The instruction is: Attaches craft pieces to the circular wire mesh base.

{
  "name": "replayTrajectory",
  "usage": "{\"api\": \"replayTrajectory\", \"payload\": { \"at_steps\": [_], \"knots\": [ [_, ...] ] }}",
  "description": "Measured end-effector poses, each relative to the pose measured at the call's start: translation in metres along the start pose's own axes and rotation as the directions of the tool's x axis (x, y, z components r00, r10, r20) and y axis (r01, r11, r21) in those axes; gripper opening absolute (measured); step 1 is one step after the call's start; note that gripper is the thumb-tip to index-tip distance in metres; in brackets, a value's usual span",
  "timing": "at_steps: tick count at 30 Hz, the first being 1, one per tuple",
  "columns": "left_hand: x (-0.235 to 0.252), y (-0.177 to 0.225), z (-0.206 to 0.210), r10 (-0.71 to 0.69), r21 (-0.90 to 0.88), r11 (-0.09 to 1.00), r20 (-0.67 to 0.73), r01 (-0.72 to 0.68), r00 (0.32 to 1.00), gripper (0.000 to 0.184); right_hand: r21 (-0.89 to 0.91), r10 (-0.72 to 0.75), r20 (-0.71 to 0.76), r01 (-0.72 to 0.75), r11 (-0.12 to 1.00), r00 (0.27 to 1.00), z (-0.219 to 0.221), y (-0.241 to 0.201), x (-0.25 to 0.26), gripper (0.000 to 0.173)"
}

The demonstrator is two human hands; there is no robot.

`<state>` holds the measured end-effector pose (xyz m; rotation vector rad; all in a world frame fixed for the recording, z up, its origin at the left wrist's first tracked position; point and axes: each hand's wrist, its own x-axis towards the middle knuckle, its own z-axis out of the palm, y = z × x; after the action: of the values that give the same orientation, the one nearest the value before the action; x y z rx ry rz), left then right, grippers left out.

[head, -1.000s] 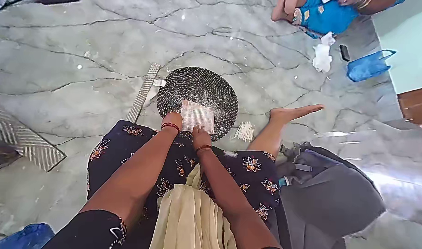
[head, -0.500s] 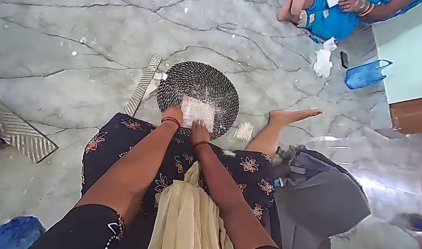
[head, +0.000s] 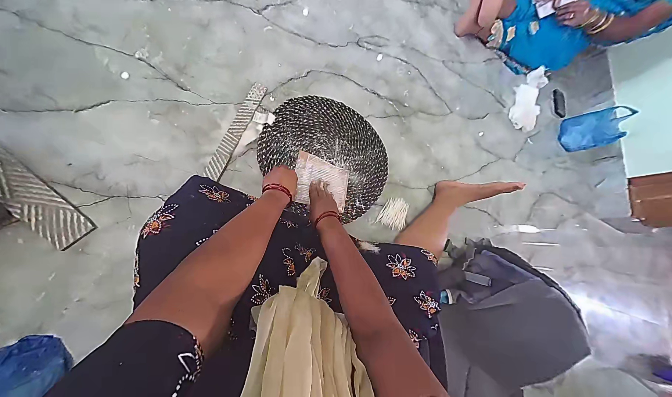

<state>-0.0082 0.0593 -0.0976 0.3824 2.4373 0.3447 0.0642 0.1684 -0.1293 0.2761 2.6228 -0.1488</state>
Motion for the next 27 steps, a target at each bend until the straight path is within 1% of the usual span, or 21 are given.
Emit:
{"api": "replayTrajectory", "payload": {
  "at_steps": [2, 4, 6, 7, 8, 9, 10, 11, 12, 13, 15, 16, 17, 20, 22, 24, 25, 26, 27],
  "knots": [
    [-0.004, 0.001, 0.002, 0.0, 0.03, 1.0, 0.022, -0.001, 1.0, 0.03, 0.025, 0.021, -0.038, -0.02, 0.999, 0.999, 0.013, -0.004, -0.011, 0.061],
    [-0.007, 0.004, 0.0, 0.008, 0.043, 0.999, 0.019, -0.008, 1.0, 0.028, 0.041, 0.042, -0.075, -0.039, 0.998, 0.996, 0.015, -0.007, -0.02, 0.054],
    [-0.01, 0.004, -0.001, -0.004, 0.05, 0.999, 0.022, 0.003, 1.0, 0.027, 0.065, 0.064, -0.099, -0.057, 0.996, 0.993, 0.005, -0.009, -0.028, 0.044],
    [-0.013, 0.003, -0.001, -0.006, 0.05, 0.999, 0.022, 0.005, 1.0, 0.025, 0.084, 0.078, -0.12, -0.068, 0.994, 0.99, 0.0, -0.008, -0.032, 0.043],
    [-0.015, 0.002, -0.003, -0.009, 0.041, 0.999, 0.025, 0.008, 1.0, 0.025, 0.113, 0.085, -0.141, -0.069, 0.991, 0.986, -0.004, -0.005, -0.033, 0.051],
    [-0.016, 0.002, -0.003, -0.01, 0.03, 0.999, 0.022, 0.009, 1.0, 0.025, 0.135, 0.077, -0.143, -0.058, 0.989, 0.987, -0.008, 0.001, -0.031, 0.068],
    [-0.016, 0.001, -0.002, -0.007, 0.018, 1.0, 0.012, 0.006, 1.0, 0.026, 0.135, 0.065, -0.117, -0.049, 0.99, 0.991, -0.011, 0.006, -0.027, 0.084],
    [-0.014, 0.0, 0.0, -0.001, 0.016, 1.0, 0.004, 0.001, 1.0, 0.026, 0.118, 0.05, -0.07, -0.042, 0.992, 0.996, -0.014, 0.011, -0.022, 0.096],
    [-0.011, 0.0, 0.0, 0.007, 0.025, 1.0, 0.002, -0.007, 1.0, 0.027, 0.099, 0.031, -0.02, -0.029, 0.995, 0.999, -0.018, 0.014, -0.018, 0.101],
    [-0.009, 0.001, -0.001, 0.012, 0.035, 0.999, 0.002, -0.012, 1.0, 0.028, 0.074, 0.009, 0.026, -0.011, 0.997, 1.0, -0.022, 0.016, -0.013, 0.1],
    [-0.005, 0.002, -0.001, 0.0, 0.031, 1.0, 0.007, -0.001, 1.0, 0.027, 0.039, -0.022, 0.055, 0.02, 0.999, 0.998, -0.019, 0.015, -0.007, 0.085],
    [-0.005, 0.002, 0.0, -0.01, 0.019, 1.0, 0.009, 0.01, 1.0, 0.026, 0.034, -0.023, 0.019, 0.022, 0.999, 1.0, -0.012, 0.013, -0.007, 0.077],
    [-0.005, 0.003, 0.0, -0.017, 0.015, 1.0, 0.011, 0.017, 1.0, 0.026, 0.046, -0.013, -0.019, 0.014, 0.999, 1.0, -0.003, 0.01, -0.009, 0.072],
    [-0.005, 0.003, 0.002, -0.014, 0.041, 0.999, 0.038, 0.012, 0.999, 0.026, 0.011, 0.023, -0.087, -0.022, 1.0, 0.996, 0.022, -0.001, -0.019, 0.063],
    [-0.007, 0.005, 0.003, -0.011, 0.061, 0.998, 0.037, 0.008, 0.999, 0.027, -0.031, 0.025, -0.137, -0.03, 0.999, 0.99, 0.029, -0.005, -0.022, 0.056],
    [-0.012, 0.005, 0.005, -0.008, 0.07, 0.998, 0.037, 0.006, 0.999, 0.026, -0.031, 0.031, -0.133, -0.036, 0.999, 0.991, 0.023, -0.007, -0.028, 0.053],
    [-0.013, 0.004, 0.005, -0.003, 0.077, 0.997, 0.032, 0.001, 0.999, 0.026, 0.0, 0.042, -0.118, -0.043, 0.999, 0.992, 0.016, -0.007, -0.031, 0.053],
    [-0.013, 0.004, 0.003, 0.004, 0.082, 0.997, 0.028, -0.006, 1.0, 0.026, 0.035, 0.054, -0.107, -0.051, 0.998, 0.993, 0.008, -0.006, -0.032, 0.057],
    [-0.013, 0.004, 0.001, 0.009, 0.075, 0.997, 0.027, -0.011, 1.0, 0.026, 0.067, 0.064, -0.091, -0.058, 0.996, 0.994, 0.002, -0.004, -0.031, 0.068]
  ]
}}
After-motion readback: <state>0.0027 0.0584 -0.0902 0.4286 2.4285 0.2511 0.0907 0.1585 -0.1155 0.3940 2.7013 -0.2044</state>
